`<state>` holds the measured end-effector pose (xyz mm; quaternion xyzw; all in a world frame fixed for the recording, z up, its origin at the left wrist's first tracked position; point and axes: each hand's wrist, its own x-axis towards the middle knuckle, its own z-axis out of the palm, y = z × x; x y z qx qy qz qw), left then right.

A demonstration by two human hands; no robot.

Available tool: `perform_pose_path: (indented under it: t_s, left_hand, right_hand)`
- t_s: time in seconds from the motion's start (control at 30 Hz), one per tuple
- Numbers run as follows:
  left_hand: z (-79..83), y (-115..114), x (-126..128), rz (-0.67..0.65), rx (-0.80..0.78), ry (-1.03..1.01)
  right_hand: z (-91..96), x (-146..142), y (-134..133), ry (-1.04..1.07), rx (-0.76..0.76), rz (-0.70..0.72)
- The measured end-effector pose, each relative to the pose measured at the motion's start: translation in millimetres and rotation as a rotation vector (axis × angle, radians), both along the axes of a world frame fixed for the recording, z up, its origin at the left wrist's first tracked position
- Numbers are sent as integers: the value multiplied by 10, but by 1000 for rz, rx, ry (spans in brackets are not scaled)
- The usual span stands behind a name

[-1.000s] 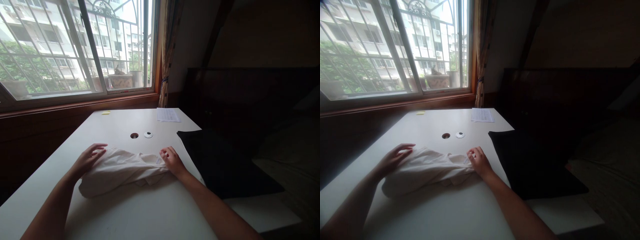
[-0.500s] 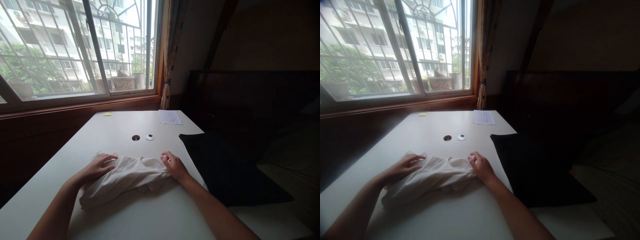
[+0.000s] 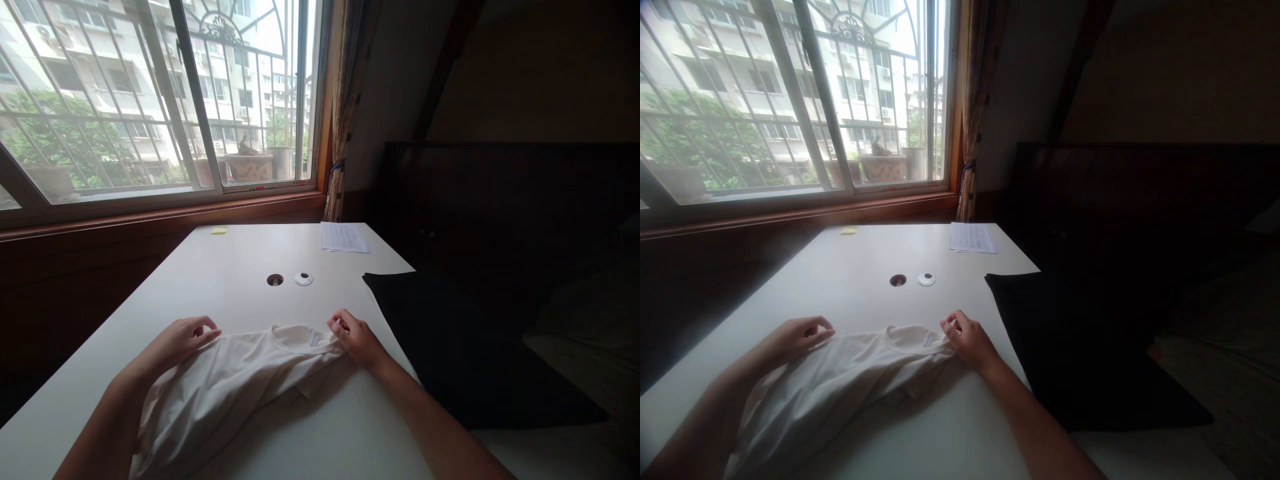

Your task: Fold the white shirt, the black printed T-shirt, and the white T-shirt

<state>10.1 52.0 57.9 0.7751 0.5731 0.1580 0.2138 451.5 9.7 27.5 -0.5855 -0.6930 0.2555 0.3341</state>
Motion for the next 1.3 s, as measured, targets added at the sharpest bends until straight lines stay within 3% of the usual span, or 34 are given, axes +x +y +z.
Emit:
perform_pose_path:
  t_s: [0.13, 0.27, 0.33, 0.47, 0.6, 0.73, 0.87, 0.93, 1.03, 1.17, 1.3]
  left_hand:
    - [-26, -40, 244, -161, -84, -77]
    - [-37, -104, 361, -191, -166, -63]
    - [-2, -125, 362, -196, -199, -114]
    - [133, -167, 331, -129, -193, -338]
    - [245, -224, 328, 132, -22, -636]
    - [243, -192, 339, 263, 59, -767]
    - [171, -91, 280, 261, 60, -767]
    - [156, -74, 217, 282, -25, -727]
    - [186, -112, 114, 237, -296, -686]
    - [247, -183, 40, 94, -522, -592]
    - [158, -160, 67, 70, -456, -477]
  right_hand:
    - [137, 4, -87, 245, -228, 206]
    - [252, -9, -163, 563, -355, 419]
    - [253, -10, -165, 667, -371, 458]
    - [177, 8, -121, 772, -314, 350]
    - [153, 9, -92, 878, -229, 192]
    - [147, -22, -72, 848, -280, 232]
    - [14, -44, -16, 520, -307, 218]
    - [-56, -53, 8, 312, -278, 150]
    - [-97, -73, 12, 155, -216, 83]
    - [-98, -107, -4, 187, -128, 72]
    - [-146, -120, 3, 382, -84, 18]
